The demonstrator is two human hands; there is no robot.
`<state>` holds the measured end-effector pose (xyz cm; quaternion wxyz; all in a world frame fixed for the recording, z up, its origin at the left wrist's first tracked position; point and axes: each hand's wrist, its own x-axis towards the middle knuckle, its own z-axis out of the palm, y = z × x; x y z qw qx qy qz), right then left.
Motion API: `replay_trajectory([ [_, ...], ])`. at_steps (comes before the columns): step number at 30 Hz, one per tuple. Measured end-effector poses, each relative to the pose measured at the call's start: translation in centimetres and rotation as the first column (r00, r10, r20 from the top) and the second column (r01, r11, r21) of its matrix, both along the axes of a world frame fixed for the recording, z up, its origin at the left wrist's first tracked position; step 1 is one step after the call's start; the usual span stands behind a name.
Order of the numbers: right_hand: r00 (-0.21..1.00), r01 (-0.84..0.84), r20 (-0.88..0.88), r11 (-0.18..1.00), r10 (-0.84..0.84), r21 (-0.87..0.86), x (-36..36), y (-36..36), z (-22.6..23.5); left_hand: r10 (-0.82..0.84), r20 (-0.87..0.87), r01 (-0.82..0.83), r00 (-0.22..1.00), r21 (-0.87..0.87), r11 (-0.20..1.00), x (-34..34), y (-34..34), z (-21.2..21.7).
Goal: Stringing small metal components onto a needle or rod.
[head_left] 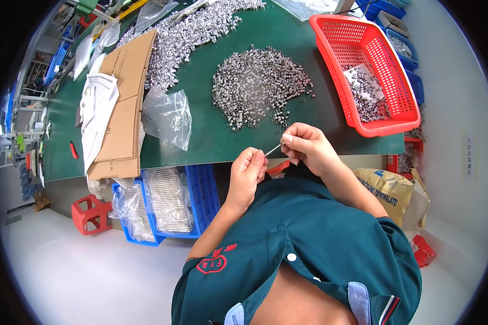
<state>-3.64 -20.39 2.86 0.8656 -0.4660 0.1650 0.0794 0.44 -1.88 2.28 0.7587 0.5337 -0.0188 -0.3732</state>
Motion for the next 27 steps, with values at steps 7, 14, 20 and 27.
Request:
replay_trajectory([
  [7, 0.998, -0.036, -0.055, 0.989, 0.045, 0.147, -0.1, -0.1, -0.1, 0.007, 0.045, -0.008, 0.999, 0.011, 1.000, -0.3, 0.0, -0.1],
  [14, 0.996, -0.050, -0.055, 0.974, 0.064, 0.223, -0.3, 0.3, 0.0, -0.004, 0.308, -0.038, 0.951, 0.132, 0.991, -0.3, 0.1, -0.5],
  [20, 0.998, 0.058, 0.034, 0.996, -0.056, -0.064, -0.5, 1.8, 0.5, 0.040, 0.024, -0.040, 0.999, -0.024, 0.999, -0.3, -0.2, 0.0],
  [27, 0.991, 0.116, 0.102, 0.950, -0.090, -0.289, -0.8, 2.1, 0.2, 0.040, -0.070, -0.044, 0.997, -0.063, 0.997, 0.0, -0.2, 0.3],
])
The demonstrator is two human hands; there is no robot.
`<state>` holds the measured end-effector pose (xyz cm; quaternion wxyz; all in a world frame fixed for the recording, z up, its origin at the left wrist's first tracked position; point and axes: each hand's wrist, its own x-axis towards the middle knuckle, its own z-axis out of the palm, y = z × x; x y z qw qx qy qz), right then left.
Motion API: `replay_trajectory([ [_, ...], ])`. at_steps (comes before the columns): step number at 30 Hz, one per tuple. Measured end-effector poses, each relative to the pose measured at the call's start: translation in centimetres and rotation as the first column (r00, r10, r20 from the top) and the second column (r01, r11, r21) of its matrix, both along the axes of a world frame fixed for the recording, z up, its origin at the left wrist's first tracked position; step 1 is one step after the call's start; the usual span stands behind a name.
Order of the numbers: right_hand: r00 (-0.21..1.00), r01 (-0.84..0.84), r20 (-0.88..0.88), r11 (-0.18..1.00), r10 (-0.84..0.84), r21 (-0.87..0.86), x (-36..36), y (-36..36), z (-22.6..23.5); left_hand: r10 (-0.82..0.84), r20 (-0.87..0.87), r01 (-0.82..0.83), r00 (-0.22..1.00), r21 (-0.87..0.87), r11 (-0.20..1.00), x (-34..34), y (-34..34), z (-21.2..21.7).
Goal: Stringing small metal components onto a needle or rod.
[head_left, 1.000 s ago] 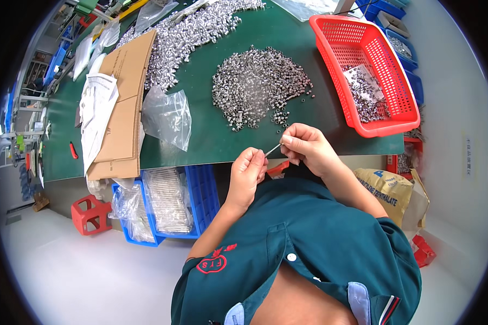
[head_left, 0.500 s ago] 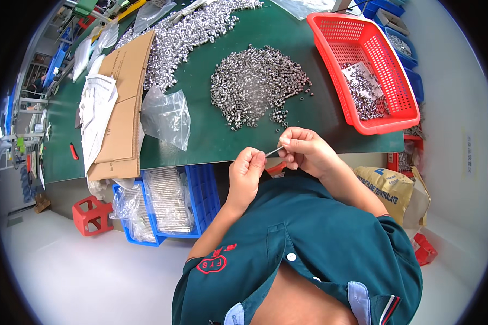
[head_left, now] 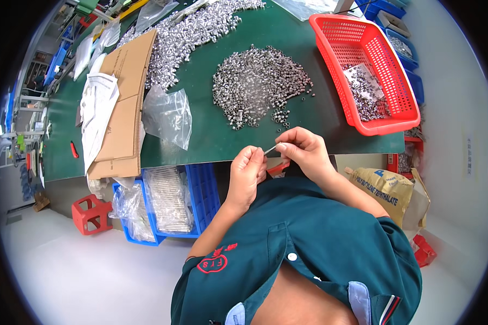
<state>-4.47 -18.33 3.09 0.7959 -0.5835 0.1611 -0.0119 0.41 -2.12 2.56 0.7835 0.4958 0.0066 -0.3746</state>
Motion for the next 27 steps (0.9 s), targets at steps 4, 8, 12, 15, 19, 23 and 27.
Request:
replay_trajectory([
  [4, 0.995, -0.041, 0.081, 0.979, 0.058, -0.200, 0.0, -0.2, 0.5, -0.046, -0.094, 0.041, 0.994, -0.061, 0.997, 0.2, 0.5, -0.4],
  [8, 0.967, -0.114, 0.171, 0.923, 0.187, -0.368, 0.1, -0.9, 0.7, -0.129, -0.172, 0.100, 0.977, -0.166, 0.981, 0.6, 0.9, -0.6],
  [12, 0.936, -0.148, 0.220, 0.876, 0.274, -0.459, 0.5, -1.4, 1.8, -0.129, -0.165, 0.110, 0.978, -0.116, 0.987, 0.3, 1.0, -0.2],
  [15, 0.900, -0.103, 0.247, 0.728, 0.358, -0.678, 0.5, -1.1, 2.2, -0.085, -0.097, 0.078, 0.992, -0.074, 0.994, 0.2, 1.0, 0.1],
  [19, 0.970, -0.202, 0.038, 0.880, 0.241, -0.430, 0.1, 0.0, 1.7, -0.098, -0.100, 0.091, 0.990, -0.069, 0.993, 0.0, 0.7, 0.3],
  [23, 0.979, -0.150, 0.045, 0.850, 0.199, -0.504, 0.1, -0.2, 0.2, -0.052, -0.070, 0.051, 0.996, -0.021, 0.998, 0.2, 1.0, -0.1],
  [27, 0.945, 0.250, 0.299, 0.292, 0.137, -0.923, 1.5, -1.7, 0.5, 0.021, -0.081, -0.022, 0.997, -0.013, 1.000, 0.5, 1.6, -0.7],
])
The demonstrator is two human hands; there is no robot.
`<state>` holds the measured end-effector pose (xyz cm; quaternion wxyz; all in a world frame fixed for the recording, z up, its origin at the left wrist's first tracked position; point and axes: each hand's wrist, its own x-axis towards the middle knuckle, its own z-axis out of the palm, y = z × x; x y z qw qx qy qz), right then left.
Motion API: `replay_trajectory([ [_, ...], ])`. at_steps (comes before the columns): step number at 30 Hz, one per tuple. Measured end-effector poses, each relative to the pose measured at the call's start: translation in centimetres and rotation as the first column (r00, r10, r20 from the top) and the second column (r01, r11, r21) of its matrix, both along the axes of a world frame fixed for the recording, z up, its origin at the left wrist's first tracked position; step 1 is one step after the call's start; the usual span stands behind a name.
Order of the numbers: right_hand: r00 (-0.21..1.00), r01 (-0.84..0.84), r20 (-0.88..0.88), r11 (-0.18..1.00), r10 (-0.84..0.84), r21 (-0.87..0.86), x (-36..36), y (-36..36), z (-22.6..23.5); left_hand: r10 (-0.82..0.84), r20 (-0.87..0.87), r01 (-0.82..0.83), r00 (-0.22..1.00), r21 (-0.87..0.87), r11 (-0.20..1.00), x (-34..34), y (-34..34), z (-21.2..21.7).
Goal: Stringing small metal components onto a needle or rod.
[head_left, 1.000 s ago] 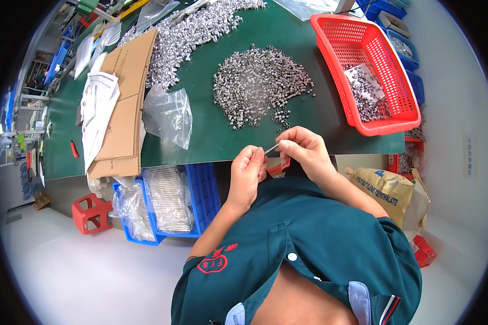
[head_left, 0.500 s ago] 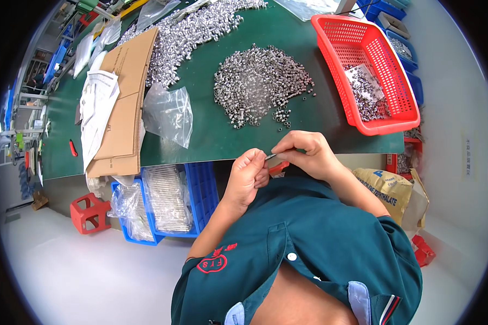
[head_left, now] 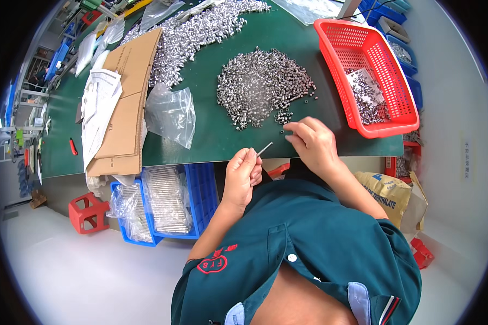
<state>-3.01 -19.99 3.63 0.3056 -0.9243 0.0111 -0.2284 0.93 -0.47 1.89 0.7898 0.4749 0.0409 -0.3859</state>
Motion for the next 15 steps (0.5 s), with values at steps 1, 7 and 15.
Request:
replay_trajectory([
  [1, 1.000, 0.017, 0.024, 0.997, -0.015, -0.073, 0.4, -0.2, -0.1, 0.025, -0.005, -0.025, 1.000, 0.007, 1.000, 0.1, 0.0, -0.1],
  [7, 0.998, -0.057, -0.015, 0.984, 0.055, -0.168, 1.3, -0.2, -1.2, 0.026, -0.014, -0.026, 1.000, -0.005, 1.000, 0.0, 0.0, 0.1],
  [15, 0.966, 0.029, -0.217, 0.777, 0.138, 0.628, 0.3, 0.1, 0.2, 0.022, 0.049, -0.024, 0.999, 0.037, 0.999, -0.3, -0.3, 0.4],
])
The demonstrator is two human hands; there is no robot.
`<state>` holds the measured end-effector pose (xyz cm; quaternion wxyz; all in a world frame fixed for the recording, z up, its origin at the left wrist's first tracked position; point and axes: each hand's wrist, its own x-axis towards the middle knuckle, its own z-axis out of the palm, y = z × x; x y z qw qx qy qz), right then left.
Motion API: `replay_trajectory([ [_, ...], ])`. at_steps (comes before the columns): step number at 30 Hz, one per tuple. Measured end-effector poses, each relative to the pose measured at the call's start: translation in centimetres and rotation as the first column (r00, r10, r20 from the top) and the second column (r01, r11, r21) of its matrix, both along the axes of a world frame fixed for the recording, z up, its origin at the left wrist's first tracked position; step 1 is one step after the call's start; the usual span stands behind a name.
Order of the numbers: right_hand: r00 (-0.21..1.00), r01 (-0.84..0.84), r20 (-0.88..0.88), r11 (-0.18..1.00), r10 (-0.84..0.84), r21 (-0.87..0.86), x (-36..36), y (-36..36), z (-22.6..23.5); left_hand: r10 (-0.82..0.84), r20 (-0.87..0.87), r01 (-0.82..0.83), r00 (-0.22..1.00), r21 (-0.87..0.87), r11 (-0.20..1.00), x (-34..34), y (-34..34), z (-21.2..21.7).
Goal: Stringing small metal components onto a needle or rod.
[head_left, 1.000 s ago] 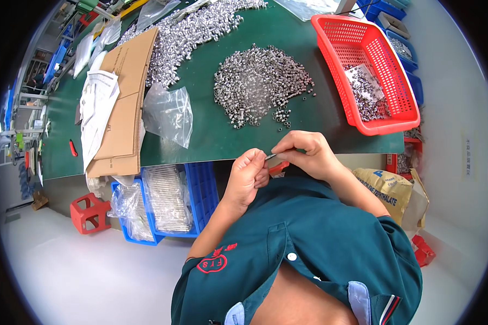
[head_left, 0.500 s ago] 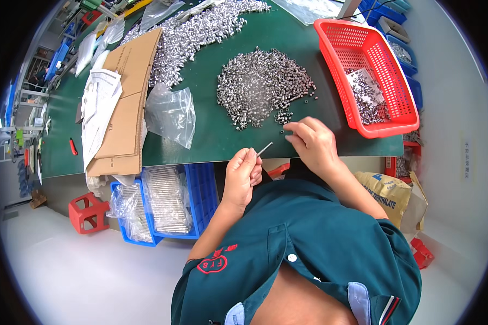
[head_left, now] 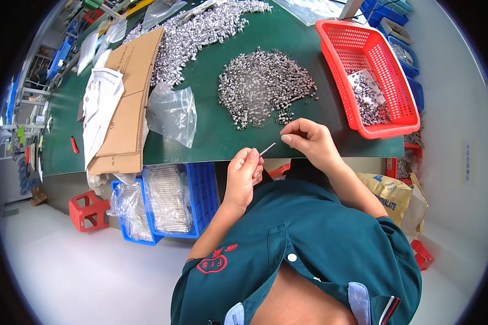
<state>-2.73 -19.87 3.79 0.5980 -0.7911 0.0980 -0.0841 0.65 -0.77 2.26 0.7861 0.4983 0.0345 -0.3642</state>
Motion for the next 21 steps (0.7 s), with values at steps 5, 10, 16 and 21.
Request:
replay_trajectory([
  [5, 0.977, -0.055, -0.169, 0.914, 0.133, 0.402, -0.5, 0.0, 0.3, -0.026, 0.028, 0.025, 0.999, 0.030, 0.999, -0.1, -0.8, 0.4],
  [10, 0.986, -0.080, -0.116, 0.949, 0.120, 0.305, -1.1, 0.4, -0.2, -0.054, 0.040, 0.052, 0.998, 0.044, 0.998, -0.2, -0.8, 0.1],
  [16, 0.981, -0.107, -0.118, 0.937, 0.154, 0.334, -1.3, 0.2, 0.2, -0.081, 0.027, 0.080, 0.996, 0.035, 0.996, -0.3, -1.0, 0.5],
  [21, 0.968, -0.142, -0.155, 0.938, 0.198, 0.318, -2.0, 0.4, -0.3, -0.104, 0.002, 0.104, 0.995, 0.006, 0.995, -0.6, -1.5, 0.4],
])
